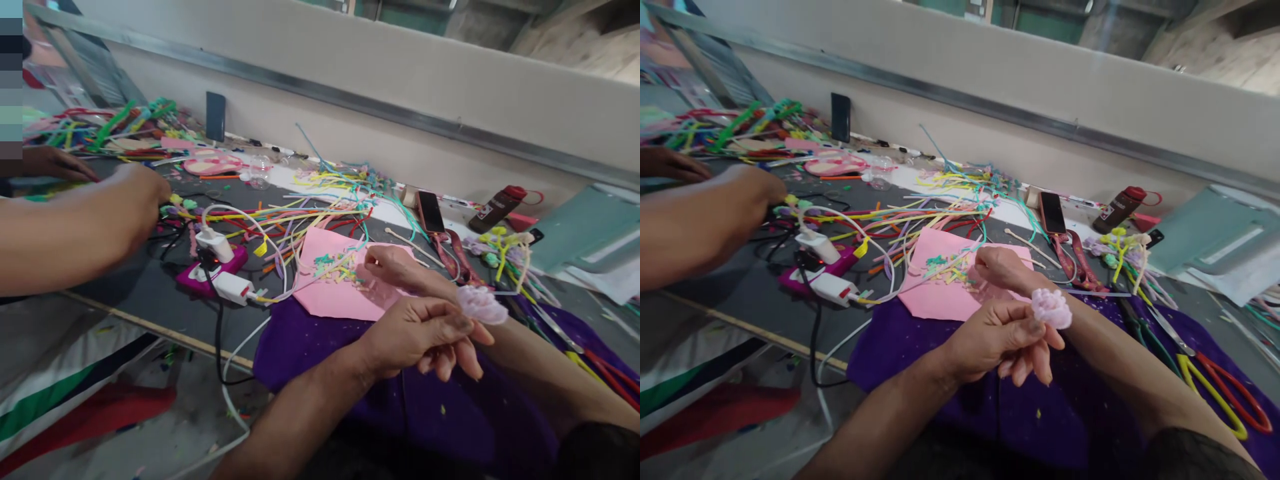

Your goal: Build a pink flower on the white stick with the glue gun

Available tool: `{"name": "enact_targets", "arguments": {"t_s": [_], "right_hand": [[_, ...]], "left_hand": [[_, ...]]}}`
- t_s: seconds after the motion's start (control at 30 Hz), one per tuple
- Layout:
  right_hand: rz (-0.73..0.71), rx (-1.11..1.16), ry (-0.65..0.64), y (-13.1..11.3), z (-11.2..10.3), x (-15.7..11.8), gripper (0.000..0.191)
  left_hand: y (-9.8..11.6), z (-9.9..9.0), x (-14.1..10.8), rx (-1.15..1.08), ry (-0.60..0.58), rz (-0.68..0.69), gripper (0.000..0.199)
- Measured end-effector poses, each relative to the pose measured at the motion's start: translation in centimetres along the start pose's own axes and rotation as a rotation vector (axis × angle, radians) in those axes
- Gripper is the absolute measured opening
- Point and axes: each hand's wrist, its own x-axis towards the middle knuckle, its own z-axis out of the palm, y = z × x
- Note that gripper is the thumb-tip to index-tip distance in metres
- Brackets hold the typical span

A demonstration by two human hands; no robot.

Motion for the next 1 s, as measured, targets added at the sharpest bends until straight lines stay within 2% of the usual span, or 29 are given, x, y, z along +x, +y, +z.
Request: {"name": "enact_targets", "arguments": {"t_s": [0.1, 0.2, 0.27, 0.37, 0.4, 0.53, 0.67, 0.87, 1.0], "right_hand": [[0.022, 0.055, 0.042, 0.0, -0.9, -0.8, 0.01], [0.047, 0.264, 0.046, 0.1, -1.8, -1.9, 0.007], [0.082, 0.463, 0.098, 0.1, -2.6, -3.4, 0.007], [0.148, 0.75, 0.204, 0.2, -3.6, -6.4, 0.017], [0.175, 0.832, 0.219, 0.2, -3.8, -7.5, 0.02], [0.256, 1.012, 0.298, 0.2, -3.6, -11.2, 0.021], [0.244, 1.115, 0.406, 0.3, -3.4, -13.2, 0.016], [0.263, 1.148, 0.526, 1.0, -4.6, -15.0, 0.017], [0.301, 1.17, 0.542, 2.1, -5.0, -16.1, 0.02]], "left_hand": [[-0.1, 0.0, 0.1, -0.007, 0.03, 0.003, 0.028], [0.1, -0.1, 0.2, -0.009, 0.102, 0.029, 0.028], [0.4, -0.3, 0.4, -0.013, 0.215, 0.08, 0.029], [0.9, -0.7, 0.7, -0.021, 0.453, 0.179, 0.029], [1.0, -0.9, 0.9, -0.011, 0.487, 0.193, 0.029], [0.7, -1.4, 1.3, 0.058, 0.466, 0.126, 0.029], [0.4, -1.5, 2.0, 0.099, 0.458, 0.075, 0.027], [0.5, 0.2, 4.9, 0.176, 0.438, 0.011, 0.029], [-0.8, 1.0, 6.8, 0.278, 0.434, -0.012, 0.032]]}}
